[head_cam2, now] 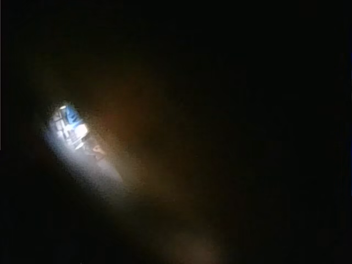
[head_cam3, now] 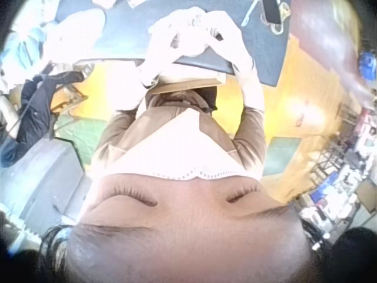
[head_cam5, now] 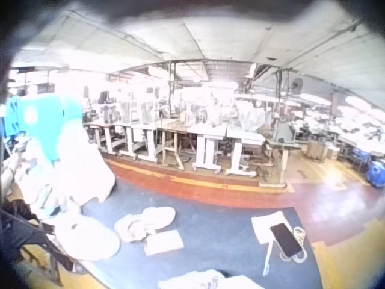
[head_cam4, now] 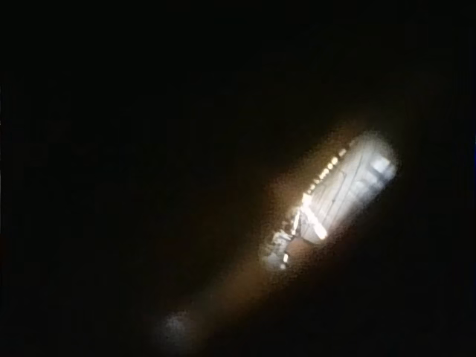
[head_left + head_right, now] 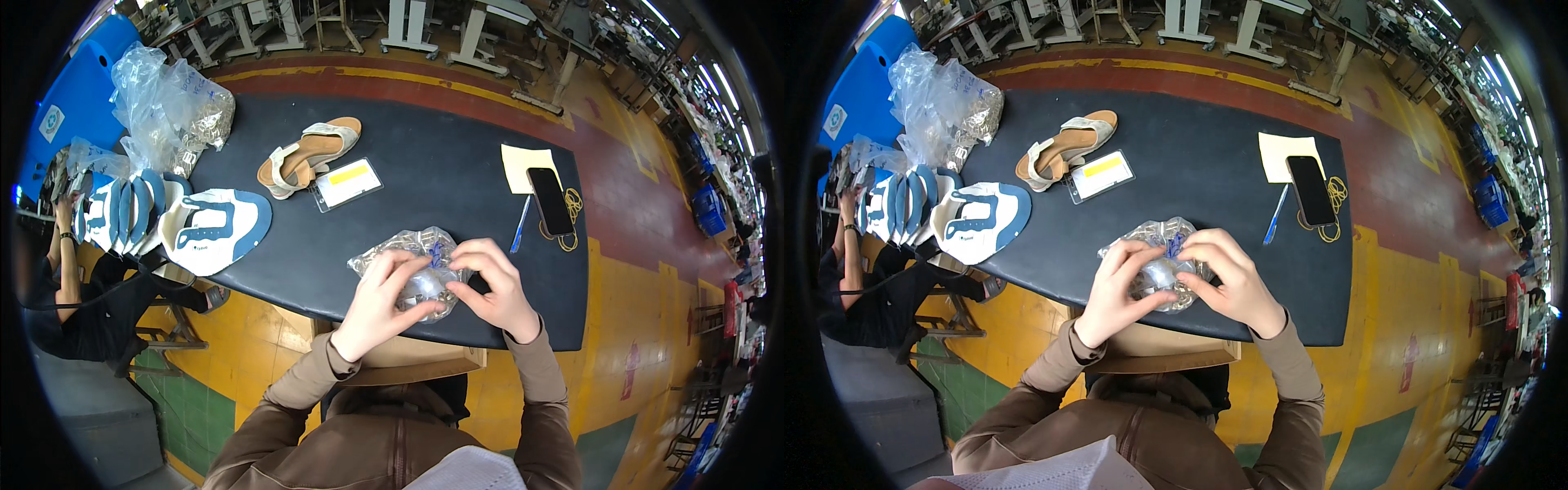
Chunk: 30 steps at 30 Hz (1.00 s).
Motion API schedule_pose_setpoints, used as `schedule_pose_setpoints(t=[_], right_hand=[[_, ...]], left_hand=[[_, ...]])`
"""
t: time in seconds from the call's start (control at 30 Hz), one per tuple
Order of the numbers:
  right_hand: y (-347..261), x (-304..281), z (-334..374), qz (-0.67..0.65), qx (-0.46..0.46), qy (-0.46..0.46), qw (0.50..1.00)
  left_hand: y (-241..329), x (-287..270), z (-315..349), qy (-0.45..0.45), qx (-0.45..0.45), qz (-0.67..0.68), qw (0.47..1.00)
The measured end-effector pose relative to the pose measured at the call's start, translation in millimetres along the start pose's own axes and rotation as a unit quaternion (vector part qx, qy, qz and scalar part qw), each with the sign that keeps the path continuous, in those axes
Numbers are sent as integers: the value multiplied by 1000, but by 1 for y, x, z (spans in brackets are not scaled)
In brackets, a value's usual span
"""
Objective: The person sorts small metal buckles on a workbench, then writes on a sticky note and places the buckles into a plastic bag. The person ties the bag and places it into a cardboard box.
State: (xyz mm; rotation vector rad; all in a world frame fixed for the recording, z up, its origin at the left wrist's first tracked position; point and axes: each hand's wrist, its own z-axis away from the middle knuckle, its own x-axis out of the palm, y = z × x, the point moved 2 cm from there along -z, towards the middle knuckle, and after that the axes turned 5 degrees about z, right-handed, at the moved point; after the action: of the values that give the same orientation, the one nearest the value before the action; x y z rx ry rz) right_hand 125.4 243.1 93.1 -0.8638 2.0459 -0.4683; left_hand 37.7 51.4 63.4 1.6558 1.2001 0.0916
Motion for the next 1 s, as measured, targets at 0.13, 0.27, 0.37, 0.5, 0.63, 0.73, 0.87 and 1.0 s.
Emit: schedule_pose_setpoints(t=[0.13,0.27,0.37,0.5,0.63,0.73,0.87,1.0], right_hand=[[8,20,17,0,7,14,1000],[0,30,24,-26,48,26,998],[-2,27,18,3,57,7,998],[-7,23,2,112,-44,-24,992],[-3,20,-3,79,-33,-36,996],[5,12,-5,86,-54,-79,992],[-1,6,-10,180,-145,-100,968],[-3,8,-15,253,-196,-164,933]], left_hand=[[-20,14,1,66,-64,158,983],[-31,17,11,78,-189,436,876],[-29,17,9,70,-186,486,851],[-33,18,8,68,-166,486,856],[-38,24,12,72,-165,438,881],[-36,25,13,67,-159,405,898],[-37,24,12,51,-167,374,911],[-41,19,10,9,-184,346,920]])
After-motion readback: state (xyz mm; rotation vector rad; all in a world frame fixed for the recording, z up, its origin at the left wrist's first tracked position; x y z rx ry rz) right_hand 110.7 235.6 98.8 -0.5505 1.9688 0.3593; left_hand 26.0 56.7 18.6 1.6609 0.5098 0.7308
